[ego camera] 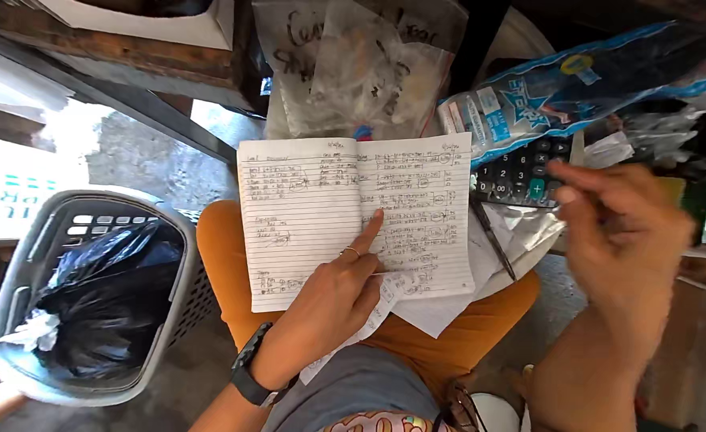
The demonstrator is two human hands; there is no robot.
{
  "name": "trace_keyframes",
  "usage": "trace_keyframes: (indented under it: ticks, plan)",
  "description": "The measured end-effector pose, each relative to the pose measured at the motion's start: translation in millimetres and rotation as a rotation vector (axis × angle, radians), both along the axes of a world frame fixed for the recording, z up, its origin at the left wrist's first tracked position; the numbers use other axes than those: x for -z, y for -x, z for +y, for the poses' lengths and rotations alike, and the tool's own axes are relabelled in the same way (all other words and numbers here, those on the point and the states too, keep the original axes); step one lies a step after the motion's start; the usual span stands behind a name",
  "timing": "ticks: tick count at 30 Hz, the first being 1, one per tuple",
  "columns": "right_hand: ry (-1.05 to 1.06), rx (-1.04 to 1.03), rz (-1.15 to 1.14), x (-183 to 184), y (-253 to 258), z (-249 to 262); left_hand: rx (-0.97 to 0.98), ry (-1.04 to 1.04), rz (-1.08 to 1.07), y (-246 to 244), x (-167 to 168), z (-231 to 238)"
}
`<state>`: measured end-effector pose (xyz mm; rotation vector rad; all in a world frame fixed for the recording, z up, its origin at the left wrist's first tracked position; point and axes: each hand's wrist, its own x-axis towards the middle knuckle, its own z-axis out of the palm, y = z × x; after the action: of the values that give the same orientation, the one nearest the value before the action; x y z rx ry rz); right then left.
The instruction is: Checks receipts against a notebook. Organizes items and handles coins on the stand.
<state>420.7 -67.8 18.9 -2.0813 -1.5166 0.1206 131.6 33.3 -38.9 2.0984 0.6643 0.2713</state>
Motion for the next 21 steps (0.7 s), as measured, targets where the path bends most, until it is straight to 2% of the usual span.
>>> trace_keyframes:
  ticks: [2,6,16,18,21]
  plan:
    - [0.101,-0.073,-0.002,2.9,27.8,12.0,-0.012,0.006,0.001,-0.4,-0.1,-0.7]
    - [0.291,-0.078,-0.078,26.2,57.8,31.6,-0.017,-0.022,0.013,0.5,0.0,-0.8]
    - [0.364,-0.054,-0.108,37.0,62.1,36.1,-0.029,-0.018,-0.003,4.0,3.5,0.2]
    - [0.335,-0.063,-0.085,35.4,60.9,33.6,-0.064,0.091,-0.054,4.2,1.7,3.7]
    - [0.322,-0.070,-0.004,31.7,55.1,27.4,-0.312,0.578,-0.203,3.6,-12.9,12.5]
